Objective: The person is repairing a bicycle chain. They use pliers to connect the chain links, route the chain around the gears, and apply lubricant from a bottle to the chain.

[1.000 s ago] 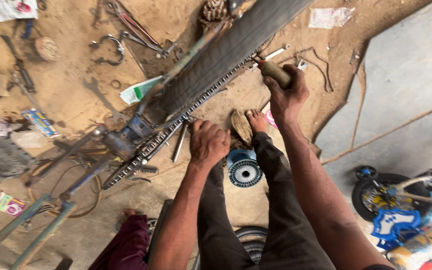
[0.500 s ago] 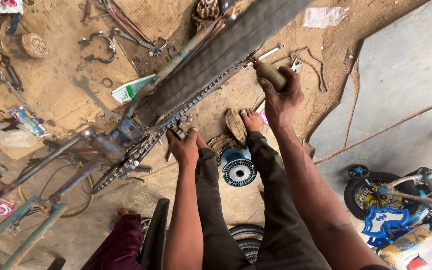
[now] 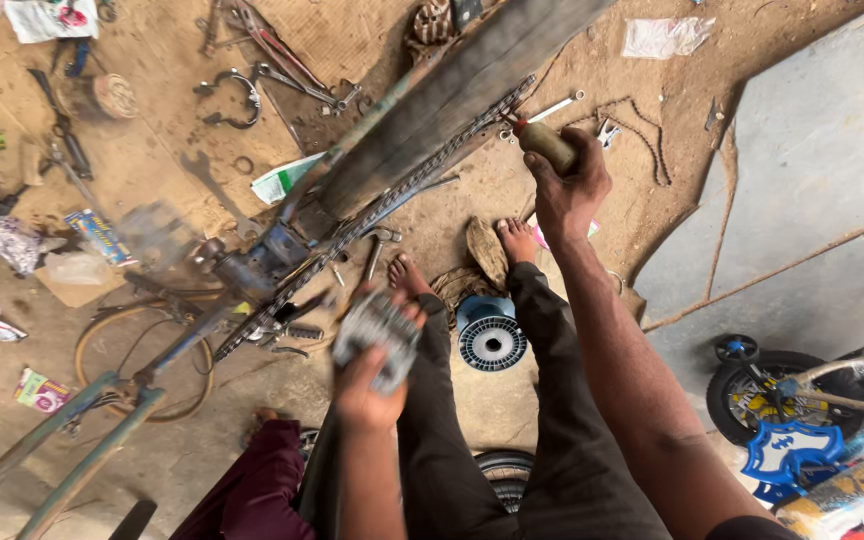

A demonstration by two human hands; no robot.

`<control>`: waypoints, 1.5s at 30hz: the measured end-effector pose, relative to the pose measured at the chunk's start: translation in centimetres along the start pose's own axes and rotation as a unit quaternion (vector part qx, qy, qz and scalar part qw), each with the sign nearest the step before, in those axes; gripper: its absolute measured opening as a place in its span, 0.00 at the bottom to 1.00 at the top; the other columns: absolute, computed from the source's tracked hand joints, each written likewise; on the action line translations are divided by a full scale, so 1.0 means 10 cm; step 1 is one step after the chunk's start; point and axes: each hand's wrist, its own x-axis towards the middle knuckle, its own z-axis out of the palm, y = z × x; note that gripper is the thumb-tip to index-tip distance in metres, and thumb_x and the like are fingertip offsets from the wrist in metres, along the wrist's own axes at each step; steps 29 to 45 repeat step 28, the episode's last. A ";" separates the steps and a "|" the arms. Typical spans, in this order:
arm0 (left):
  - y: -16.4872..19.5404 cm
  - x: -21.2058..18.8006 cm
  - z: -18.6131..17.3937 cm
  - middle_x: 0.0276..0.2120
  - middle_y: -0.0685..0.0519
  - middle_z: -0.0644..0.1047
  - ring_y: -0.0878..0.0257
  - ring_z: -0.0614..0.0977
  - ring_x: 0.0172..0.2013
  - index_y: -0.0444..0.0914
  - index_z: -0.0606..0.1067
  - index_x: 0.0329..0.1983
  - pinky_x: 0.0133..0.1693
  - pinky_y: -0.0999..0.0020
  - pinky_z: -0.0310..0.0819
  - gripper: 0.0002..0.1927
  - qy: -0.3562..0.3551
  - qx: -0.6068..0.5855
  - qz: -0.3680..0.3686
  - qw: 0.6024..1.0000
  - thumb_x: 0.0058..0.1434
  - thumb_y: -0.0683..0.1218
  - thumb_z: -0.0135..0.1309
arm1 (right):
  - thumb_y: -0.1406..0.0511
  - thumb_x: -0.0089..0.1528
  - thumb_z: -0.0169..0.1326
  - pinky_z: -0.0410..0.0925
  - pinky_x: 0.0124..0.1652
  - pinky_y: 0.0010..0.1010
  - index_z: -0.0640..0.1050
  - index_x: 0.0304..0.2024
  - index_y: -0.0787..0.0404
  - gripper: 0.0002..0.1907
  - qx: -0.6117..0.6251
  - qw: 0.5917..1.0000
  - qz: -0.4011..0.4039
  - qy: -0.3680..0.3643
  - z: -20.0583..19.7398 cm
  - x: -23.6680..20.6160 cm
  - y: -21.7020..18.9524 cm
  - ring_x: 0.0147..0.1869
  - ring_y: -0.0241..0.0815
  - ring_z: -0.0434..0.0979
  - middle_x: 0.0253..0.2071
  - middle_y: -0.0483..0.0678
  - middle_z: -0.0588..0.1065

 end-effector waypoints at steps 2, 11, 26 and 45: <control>0.29 -0.20 0.15 0.55 0.37 0.75 0.46 0.79 0.55 0.27 0.61 0.71 0.59 0.48 0.75 0.40 0.011 0.080 0.048 0.996 0.58 0.44 0.63 | 0.68 0.57 0.70 0.76 0.48 0.33 0.76 0.52 0.62 0.23 -0.001 1.000 0.013 -0.004 0.02 0.01 0.01 0.48 0.43 0.83 0.45 0.52 0.81; 0.01 0.05 0.26 0.48 0.42 0.78 0.54 0.83 0.46 0.28 0.67 0.64 0.44 0.57 0.84 0.34 0.096 0.187 0.087 0.974 0.54 0.44 0.62 | 0.68 0.62 0.67 0.80 0.48 0.29 0.74 0.56 0.62 0.22 0.034 0.998 0.050 -0.011 0.07 0.05 0.11 0.51 0.43 0.84 0.49 0.53 0.79; -0.63 0.59 -0.14 0.44 0.44 0.78 0.55 0.83 0.42 0.30 0.70 0.57 0.43 0.59 0.85 0.31 0.147 0.370 0.008 0.917 0.56 0.54 0.61 | 0.64 0.63 0.71 0.79 0.59 0.37 0.67 0.66 0.67 0.35 0.116 0.993 -0.029 -0.014 -0.32 0.64 -0.21 0.60 0.51 0.79 0.60 0.59 0.70; -0.66 0.65 -0.17 0.49 0.41 0.77 0.54 0.82 0.47 0.32 0.66 0.63 0.49 0.59 0.83 0.36 0.142 0.386 0.040 0.911 0.57 0.54 0.63 | 0.64 0.64 0.71 0.79 0.61 0.38 0.66 0.67 0.67 0.35 0.135 0.990 -0.044 -0.019 -0.25 0.70 -0.24 0.62 0.51 0.80 0.62 0.60 0.70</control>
